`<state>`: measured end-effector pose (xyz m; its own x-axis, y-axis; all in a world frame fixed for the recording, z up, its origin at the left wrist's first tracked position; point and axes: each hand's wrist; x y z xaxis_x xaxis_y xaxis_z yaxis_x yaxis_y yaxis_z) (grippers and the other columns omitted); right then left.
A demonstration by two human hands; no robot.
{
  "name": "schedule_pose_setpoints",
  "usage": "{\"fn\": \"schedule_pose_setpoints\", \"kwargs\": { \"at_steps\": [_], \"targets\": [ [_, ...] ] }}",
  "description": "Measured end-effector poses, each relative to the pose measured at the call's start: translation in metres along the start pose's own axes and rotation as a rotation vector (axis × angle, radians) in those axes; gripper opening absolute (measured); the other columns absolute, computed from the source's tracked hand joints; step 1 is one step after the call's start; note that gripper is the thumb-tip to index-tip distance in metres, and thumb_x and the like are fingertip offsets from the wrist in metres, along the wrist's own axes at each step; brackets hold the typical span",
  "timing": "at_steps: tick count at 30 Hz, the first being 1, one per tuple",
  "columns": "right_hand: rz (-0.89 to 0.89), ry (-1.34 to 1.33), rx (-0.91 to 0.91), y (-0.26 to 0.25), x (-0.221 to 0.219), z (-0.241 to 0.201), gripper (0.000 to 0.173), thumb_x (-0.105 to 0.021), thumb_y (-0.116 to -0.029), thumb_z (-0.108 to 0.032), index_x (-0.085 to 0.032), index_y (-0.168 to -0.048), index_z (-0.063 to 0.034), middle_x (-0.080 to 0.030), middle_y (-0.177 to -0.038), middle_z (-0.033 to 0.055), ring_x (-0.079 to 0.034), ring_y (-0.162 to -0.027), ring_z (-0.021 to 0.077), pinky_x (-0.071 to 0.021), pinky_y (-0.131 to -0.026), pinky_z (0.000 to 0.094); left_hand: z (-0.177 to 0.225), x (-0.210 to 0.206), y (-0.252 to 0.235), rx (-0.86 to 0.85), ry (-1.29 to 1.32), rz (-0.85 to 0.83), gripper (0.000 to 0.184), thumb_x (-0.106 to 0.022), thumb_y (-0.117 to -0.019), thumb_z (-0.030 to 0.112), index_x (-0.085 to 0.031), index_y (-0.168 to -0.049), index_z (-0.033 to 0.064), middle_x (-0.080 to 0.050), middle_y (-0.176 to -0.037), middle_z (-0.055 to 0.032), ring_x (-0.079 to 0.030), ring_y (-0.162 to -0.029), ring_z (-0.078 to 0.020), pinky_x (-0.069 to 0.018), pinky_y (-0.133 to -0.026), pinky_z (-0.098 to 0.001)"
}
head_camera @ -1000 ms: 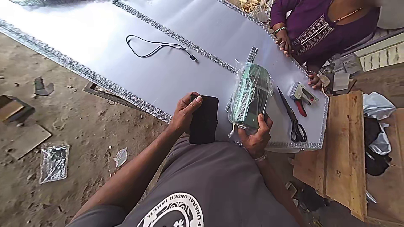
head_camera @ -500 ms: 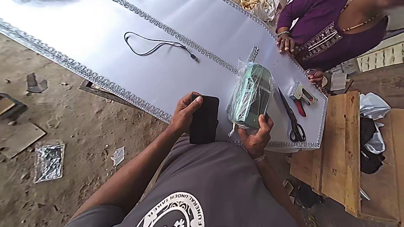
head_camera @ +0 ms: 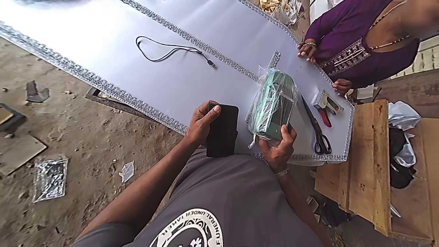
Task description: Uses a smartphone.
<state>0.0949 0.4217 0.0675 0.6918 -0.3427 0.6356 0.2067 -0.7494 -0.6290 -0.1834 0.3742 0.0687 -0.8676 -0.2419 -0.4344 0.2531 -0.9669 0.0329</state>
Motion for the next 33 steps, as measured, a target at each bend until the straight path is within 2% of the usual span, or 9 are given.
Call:
{"fn": "schedule_pose_setpoints", "kwargs": {
  "at_steps": [13,18,20,22,24,26,28,31,33],
  "targets": [
    [0.002,0.039,-0.033,0.0,-0.001,-0.005,0.083,-0.081,-0.0797,-0.049,-0.05,-0.14,-0.0008,-0.053,-0.134,0.0331,-0.064,-0.116,0.0298,-0.0596,-0.086,0.0365,0.0,0.0,0.0,-0.013,0.0,0.003,0.02,-0.05,-0.1059,0.023,-0.067,-0.102,0.0126,-0.071,-0.083,-0.0006,-0.07,-0.074,-0.0092,-0.0611,-0.07,-0.0279],
    [-0.049,0.038,-0.07,0.0,0.005,-0.01,0.084,-0.083,-0.0775,-0.044,-0.05,-0.138,0.0041,-0.052,-0.135,0.0337,-0.063,-0.119,0.032,-0.0592,-0.09,0.0382,0.0,0.0,0.001,-0.005,0.024,0.01,0.022,-0.049,-0.1059,0.023,-0.067,-0.102,0.0116,-0.072,-0.084,-0.0018,-0.07,-0.074,-0.01,-0.0614,-0.07,-0.0288],
    [-0.141,0.027,-0.118,-0.002,0.017,-0.015,0.094,-0.087,-0.0747,-0.045,-0.048,-0.143,0.0068,-0.048,-0.143,0.035,-0.06,-0.125,0.0348,-0.0585,-0.094,0.0418,0.001,0.0,0.001,0.001,0.037,0.006,0.022,-0.049,-0.1064,0.022,-0.067,-0.102,0.0108,-0.072,-0.084,-0.0027,-0.07,-0.075,-0.0108,-0.0616,-0.071,-0.0296],
    [-0.225,0.003,-0.163,-0.004,0.034,-0.017,0.107,-0.088,-0.0718,-0.048,-0.039,-0.148,0.0101,-0.038,-0.151,0.0376,-0.05,-0.137,0.0397,-0.0531,-0.104,0.0479,0.002,0.0,0.0,0.007,0.038,0.0,0.021,-0.05,-0.1066,0.022,-0.066,-0.102,0.0105,-0.072,-0.084,-0.0029,-0.07,-0.074,-0.0107,-0.0614,-0.071,-0.0295],
    [-0.238,-0.068,-0.181,-0.006,0.05,-0.017,0.109,-0.089,-0.0725,-0.044,-0.035,-0.149,0.0122,-0.032,-0.155,0.0391,-0.044,-0.141,0.0416,-0.0496,-0.109,0.0498,0.001,0.0,0.001,0.008,0.029,-0.008,0.021,-0.05,-0.1065,0.024,-0.067,-0.102,0.0111,-0.071,-0.083,-0.0026,-0.069,-0.073,-0.01,-0.0609,-0.07,-0.0286],
    [-0.199,-0.087,-0.142,-0.01,0.065,-0.019,0.099,-0.085,-0.0782,-0.042,-0.039,-0.147,0.0109,-0.034,-0.153,0.0381,-0.047,-0.138,0.0395,-0.051,-0.105,0.0473,0.001,0.001,0.001,-0.001,0.022,-0.017,0.021,-0.051,-0.1069,0.025,-0.066,-0.102,0.0109,-0.071,-0.083,-0.0032,-0.069,-0.073,-0.0102,-0.0605,-0.069,-0.0286],
    [-0.135,-0.078,-0.078,-0.017,0.074,-0.027,0.079,-0.079,-0.084,-0.038,-0.048,-0.139,0.0086,-0.047,-0.144,0.0328,-0.056,-0.127,0.0326,-0.0555,-0.096,0.0401,0.001,0.0,0.0,-0.01,0.015,-0.02,0.022,-0.05,-0.1071,0.025,-0.066,-0.102,0.0109,-0.07,-0.082,-0.0029,-0.068,-0.072,-0.01,-0.0601,-0.068,-0.0282],
    [-0.137,-0.149,-0.016,-0.026,0.072,-0.052,0.039,-0.07,-0.094,-0.026,-0.066,-0.117,0.005,-0.069,-0.11,0.0173,-0.069,-0.094,0.0169,-0.0603,-0.077,0.0298,0.001,-0.001,0.0,-0.012,-0.001,-0.022,0.023,-0.049,-0.1077,0.025,-0.066,-0.102,0.0107,-0.07,-0.082,-0.0028,-0.068,-0.071,-0.0098,-0.0597,-0.068,-0.0278],
    [-0.229,-0.239,0.033,-0.03,0.057,-0.069,0.024,-0.067,-0.0955,-0.02,-0.072,-0.103,0.0025,-0.072,-0.095,0.0105,-0.07,-0.078,0.0099,-0.0615,-0.068,0.0247,0.003,-0.002,0.0,-0.007,-0.012,-0.016,0.024,-0.048,-0.108,0.025,-0.066,-0.102,0.0107,-0.071,-0.082,-0.0029,-0.068,-0.071,-0.01,-0.0599,-0.068,-0.0279]
  ]
}}
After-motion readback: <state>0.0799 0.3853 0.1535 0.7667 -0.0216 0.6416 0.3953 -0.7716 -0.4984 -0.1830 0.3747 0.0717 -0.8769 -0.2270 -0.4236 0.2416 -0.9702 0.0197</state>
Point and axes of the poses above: each hand's wrist, its own y-axis away from the middle knuckle, its own x-axis out of the back of the hand, z = x × y
